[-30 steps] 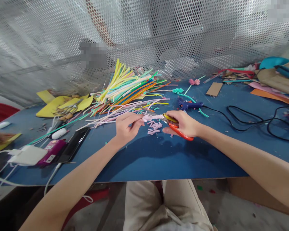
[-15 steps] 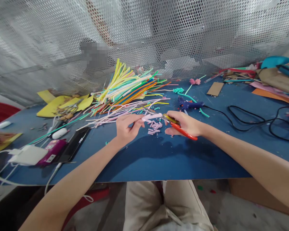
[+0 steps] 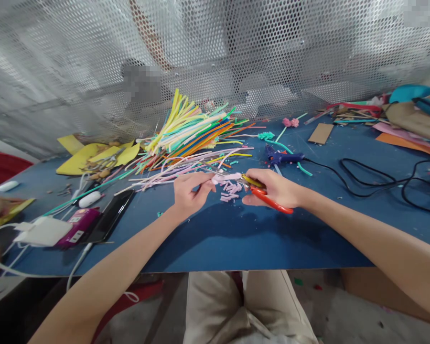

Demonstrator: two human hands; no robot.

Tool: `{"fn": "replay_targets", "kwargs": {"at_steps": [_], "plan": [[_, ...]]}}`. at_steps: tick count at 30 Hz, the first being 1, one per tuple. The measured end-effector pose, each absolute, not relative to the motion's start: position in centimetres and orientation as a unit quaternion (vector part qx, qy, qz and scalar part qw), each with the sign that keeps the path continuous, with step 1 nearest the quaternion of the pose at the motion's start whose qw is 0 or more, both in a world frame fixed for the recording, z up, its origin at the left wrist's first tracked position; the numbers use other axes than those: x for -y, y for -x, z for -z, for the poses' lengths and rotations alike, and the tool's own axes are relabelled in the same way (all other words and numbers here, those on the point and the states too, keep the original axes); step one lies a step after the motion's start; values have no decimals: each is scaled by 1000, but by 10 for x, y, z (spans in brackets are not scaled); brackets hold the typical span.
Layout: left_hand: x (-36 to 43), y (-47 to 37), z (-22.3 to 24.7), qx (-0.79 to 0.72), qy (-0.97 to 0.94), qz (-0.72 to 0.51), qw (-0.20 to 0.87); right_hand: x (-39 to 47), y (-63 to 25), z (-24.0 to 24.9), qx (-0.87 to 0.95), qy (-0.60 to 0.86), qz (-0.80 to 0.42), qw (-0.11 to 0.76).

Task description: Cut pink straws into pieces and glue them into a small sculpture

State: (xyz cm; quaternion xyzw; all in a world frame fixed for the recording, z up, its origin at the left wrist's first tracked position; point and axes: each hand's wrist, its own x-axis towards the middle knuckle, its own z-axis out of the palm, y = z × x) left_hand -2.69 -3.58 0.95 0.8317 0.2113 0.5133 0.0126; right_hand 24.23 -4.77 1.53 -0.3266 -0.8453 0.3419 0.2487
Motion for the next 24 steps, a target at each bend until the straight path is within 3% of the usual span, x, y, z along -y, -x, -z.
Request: {"fn": "replay_targets", "kwargs": {"at_steps": [24], "plan": [[38, 26, -11, -214, -842, -495, 11, 48, -237, -12, 831, 337, -329, 296]]}}
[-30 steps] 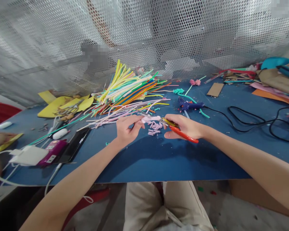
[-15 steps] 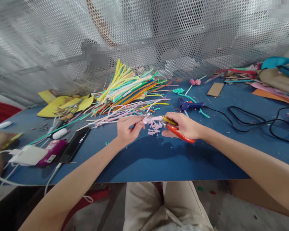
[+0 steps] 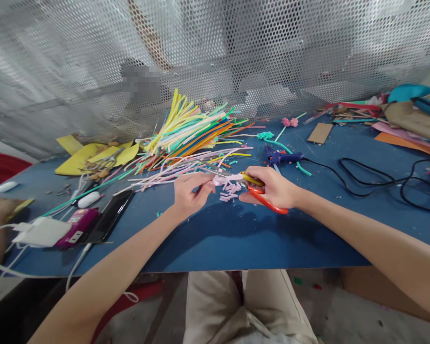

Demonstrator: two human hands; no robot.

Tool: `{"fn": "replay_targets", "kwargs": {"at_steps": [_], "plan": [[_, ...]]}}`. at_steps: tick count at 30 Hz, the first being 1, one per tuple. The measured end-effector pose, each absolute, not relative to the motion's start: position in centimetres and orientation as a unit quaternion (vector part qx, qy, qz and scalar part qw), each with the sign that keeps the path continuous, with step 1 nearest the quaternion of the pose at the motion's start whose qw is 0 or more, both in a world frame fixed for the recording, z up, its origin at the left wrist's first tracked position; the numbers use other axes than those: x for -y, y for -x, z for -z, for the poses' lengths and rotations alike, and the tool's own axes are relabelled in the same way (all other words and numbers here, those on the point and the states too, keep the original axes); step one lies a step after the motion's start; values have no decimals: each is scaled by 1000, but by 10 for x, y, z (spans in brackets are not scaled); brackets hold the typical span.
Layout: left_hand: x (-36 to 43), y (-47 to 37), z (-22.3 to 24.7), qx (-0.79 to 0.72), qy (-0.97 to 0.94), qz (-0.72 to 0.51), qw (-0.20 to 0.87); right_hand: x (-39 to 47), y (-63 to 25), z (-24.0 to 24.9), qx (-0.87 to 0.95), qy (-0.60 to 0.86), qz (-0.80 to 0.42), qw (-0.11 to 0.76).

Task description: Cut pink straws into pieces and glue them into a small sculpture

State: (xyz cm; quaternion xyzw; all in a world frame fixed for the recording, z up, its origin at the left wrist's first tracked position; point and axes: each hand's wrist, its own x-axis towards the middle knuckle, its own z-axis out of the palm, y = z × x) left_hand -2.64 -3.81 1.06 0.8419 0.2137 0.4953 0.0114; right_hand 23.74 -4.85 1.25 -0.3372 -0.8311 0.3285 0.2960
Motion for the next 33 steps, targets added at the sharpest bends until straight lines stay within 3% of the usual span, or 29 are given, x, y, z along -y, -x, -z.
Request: {"fn": "replay_targets", "kwargs": {"at_steps": [18, 33], "plan": [[38, 26, -11, -205, -834, -513, 7, 51, -234, -7, 809, 373, -279, 358], [34, 28, -7, -331, -845, -420, 26, 20, -255, -1, 606, 450, -409, 512]]}}
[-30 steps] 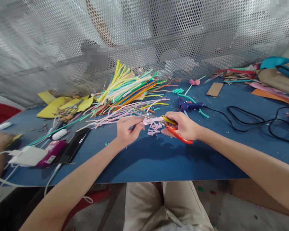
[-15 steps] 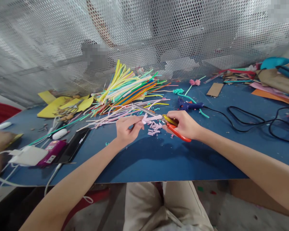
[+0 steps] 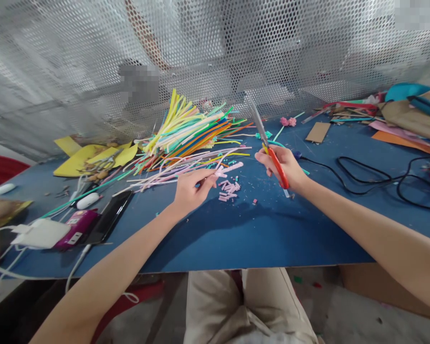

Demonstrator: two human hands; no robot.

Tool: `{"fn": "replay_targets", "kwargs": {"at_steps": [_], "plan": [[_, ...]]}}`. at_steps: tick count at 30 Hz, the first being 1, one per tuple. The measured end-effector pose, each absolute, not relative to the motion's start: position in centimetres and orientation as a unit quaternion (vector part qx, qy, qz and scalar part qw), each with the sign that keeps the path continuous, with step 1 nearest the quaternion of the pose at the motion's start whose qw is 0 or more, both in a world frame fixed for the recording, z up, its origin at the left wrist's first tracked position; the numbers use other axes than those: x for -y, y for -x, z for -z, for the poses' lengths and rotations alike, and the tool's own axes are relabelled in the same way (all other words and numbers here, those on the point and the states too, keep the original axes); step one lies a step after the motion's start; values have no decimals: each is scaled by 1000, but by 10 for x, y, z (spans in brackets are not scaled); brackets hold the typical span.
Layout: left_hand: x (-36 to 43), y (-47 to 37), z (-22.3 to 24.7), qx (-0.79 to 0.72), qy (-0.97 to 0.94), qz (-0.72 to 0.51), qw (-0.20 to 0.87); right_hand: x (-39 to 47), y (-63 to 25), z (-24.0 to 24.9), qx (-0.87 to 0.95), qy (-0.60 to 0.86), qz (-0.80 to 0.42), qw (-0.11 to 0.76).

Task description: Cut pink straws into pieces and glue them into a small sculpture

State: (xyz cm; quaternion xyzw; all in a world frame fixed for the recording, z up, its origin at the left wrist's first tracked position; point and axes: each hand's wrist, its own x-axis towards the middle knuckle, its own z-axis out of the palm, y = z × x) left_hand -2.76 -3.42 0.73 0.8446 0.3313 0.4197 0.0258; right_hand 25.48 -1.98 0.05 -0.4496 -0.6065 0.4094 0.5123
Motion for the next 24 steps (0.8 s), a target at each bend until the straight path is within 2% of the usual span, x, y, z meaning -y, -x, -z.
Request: {"fn": "replay_targets", "kwargs": {"at_steps": [6, 12, 17, 24], "plan": [[32, 25, -8, -367, -861, -351, -6, 32, -237, -1, 601, 358, -477, 532], [28, 25, -5, -371, -875, -311, -17, 41, -228, 0, 636, 358, -435, 528], [23, 28, -2, -375, -868, -326, -16, 37, -226, 5, 624, 370, -411, 553], [22, 29, -10, -322, -842, -430, -50, 34, -224, 1, 569, 398, -401, 597]]}}
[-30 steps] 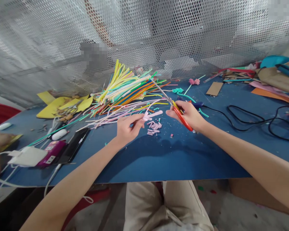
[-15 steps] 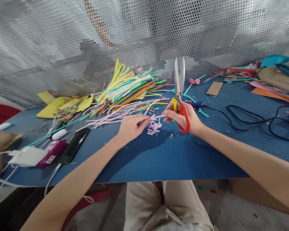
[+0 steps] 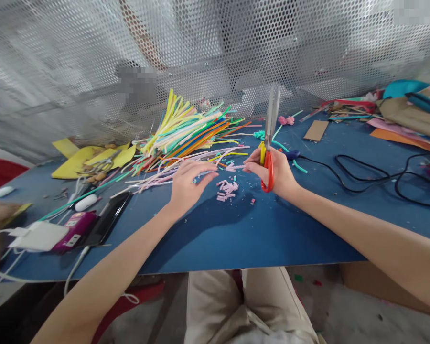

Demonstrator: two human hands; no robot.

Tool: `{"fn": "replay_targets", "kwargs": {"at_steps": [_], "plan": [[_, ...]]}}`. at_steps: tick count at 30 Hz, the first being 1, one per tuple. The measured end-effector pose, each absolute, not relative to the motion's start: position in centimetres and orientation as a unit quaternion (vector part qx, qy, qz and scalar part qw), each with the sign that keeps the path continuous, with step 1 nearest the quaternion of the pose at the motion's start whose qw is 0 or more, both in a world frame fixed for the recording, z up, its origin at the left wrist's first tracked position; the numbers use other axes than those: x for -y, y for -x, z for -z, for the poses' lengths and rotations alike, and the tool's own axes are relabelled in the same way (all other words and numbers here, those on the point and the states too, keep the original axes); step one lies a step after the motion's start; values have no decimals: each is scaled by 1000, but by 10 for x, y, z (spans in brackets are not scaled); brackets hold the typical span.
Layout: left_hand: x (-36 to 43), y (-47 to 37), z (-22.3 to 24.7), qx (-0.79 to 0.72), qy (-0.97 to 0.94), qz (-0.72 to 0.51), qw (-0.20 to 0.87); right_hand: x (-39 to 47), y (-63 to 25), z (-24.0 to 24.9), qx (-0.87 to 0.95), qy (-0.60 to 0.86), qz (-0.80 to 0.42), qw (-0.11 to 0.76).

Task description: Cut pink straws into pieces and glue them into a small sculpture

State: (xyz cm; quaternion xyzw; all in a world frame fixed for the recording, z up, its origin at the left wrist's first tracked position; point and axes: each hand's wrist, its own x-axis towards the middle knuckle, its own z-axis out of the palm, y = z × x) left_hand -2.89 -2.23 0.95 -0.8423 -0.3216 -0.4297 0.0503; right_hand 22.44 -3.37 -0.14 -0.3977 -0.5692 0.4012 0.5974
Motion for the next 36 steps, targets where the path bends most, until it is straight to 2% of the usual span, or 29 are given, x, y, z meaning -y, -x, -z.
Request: {"fn": "replay_targets", "kwargs": {"at_steps": [14, 21, 26, 36], "plan": [[28, 29, -13, 356, 851, 381, 62, 41, -221, -5, 567, 413, -405, 587], [22, 28, -7, 337, 883, 300, 126, 41, -218, -2, 505, 399, -486, 592], [18, 33, -2, 327, 888, 305, 106, 36, -217, 7, 494, 390, -530, 568], [21, 32, -5, 369, 873, 302, 104, 34, -220, 8, 558, 378, -488, 555]]}}
